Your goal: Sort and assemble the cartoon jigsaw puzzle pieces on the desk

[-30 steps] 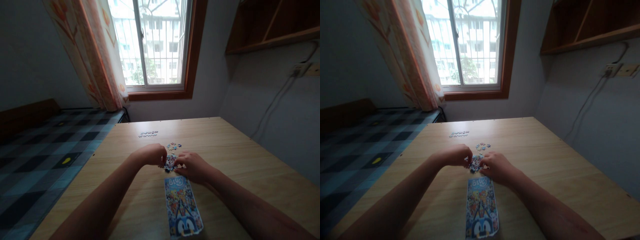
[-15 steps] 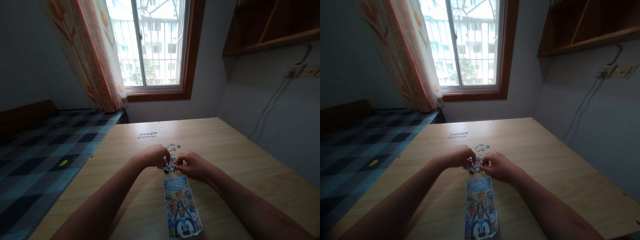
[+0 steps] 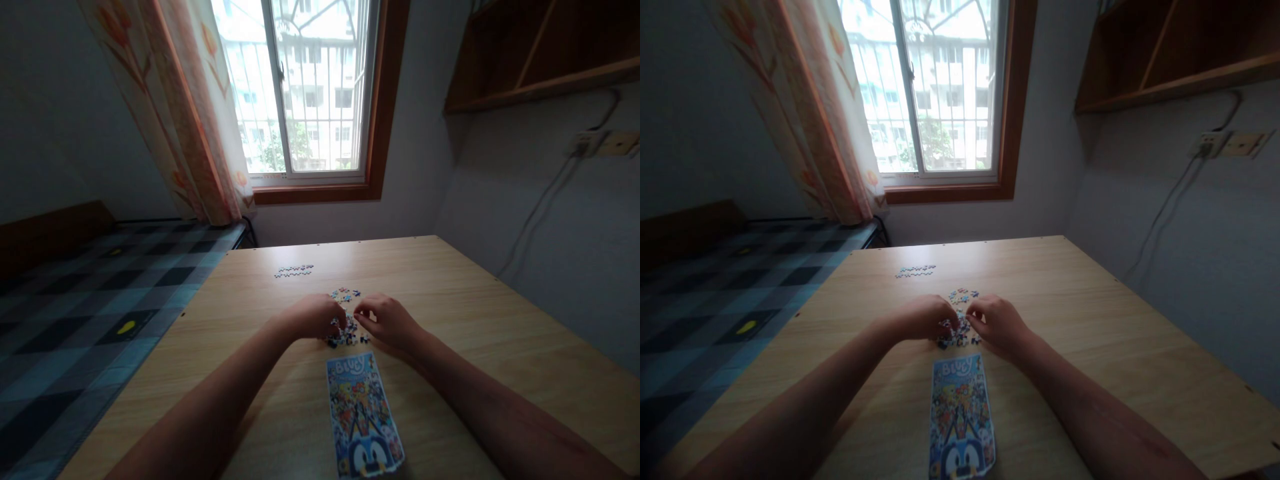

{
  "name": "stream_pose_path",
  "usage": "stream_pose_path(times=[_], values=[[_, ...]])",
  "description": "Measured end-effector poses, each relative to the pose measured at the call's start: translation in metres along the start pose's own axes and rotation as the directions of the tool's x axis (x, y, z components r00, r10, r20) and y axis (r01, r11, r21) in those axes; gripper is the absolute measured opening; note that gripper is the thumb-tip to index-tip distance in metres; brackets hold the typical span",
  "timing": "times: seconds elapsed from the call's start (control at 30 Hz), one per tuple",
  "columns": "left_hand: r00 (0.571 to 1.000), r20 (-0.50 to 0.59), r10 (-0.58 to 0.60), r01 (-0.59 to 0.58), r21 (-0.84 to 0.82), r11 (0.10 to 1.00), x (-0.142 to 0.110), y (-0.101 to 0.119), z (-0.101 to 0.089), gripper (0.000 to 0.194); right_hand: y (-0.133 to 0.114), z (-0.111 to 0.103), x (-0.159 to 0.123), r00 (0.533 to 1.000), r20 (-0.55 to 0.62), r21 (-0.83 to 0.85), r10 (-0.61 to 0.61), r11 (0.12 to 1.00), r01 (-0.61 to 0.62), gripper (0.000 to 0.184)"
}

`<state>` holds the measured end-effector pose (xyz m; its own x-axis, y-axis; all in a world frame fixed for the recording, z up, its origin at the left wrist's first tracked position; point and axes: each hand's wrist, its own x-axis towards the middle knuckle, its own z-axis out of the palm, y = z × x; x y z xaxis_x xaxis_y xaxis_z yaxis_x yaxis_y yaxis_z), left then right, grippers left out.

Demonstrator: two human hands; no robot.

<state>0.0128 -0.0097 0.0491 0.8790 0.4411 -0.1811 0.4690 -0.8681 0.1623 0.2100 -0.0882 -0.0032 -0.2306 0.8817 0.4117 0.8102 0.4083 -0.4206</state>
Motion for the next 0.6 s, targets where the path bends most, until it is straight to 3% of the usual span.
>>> stream_pose_path(times=[0.27, 0.6], values=[[0.999, 0.038, -0.017, 0.019, -0.056, 0.998, 0.0017, -0.0006, 0.0015, 0.028, -0.0036, 0.0012, -0.0013, 1.0, 0.006, 0.023, 0.022, 1.0, -0.022, 0.009], [0.997, 0.049, 0.062, -0.052, -0.17, 0.984, 0.003, -0.003, 0.0066, 0.022, -0.0076, 0.0009, -0.0026, 1.0, -0.008, 0.046, 0.024, 0.999, -0.024, 0.011]])
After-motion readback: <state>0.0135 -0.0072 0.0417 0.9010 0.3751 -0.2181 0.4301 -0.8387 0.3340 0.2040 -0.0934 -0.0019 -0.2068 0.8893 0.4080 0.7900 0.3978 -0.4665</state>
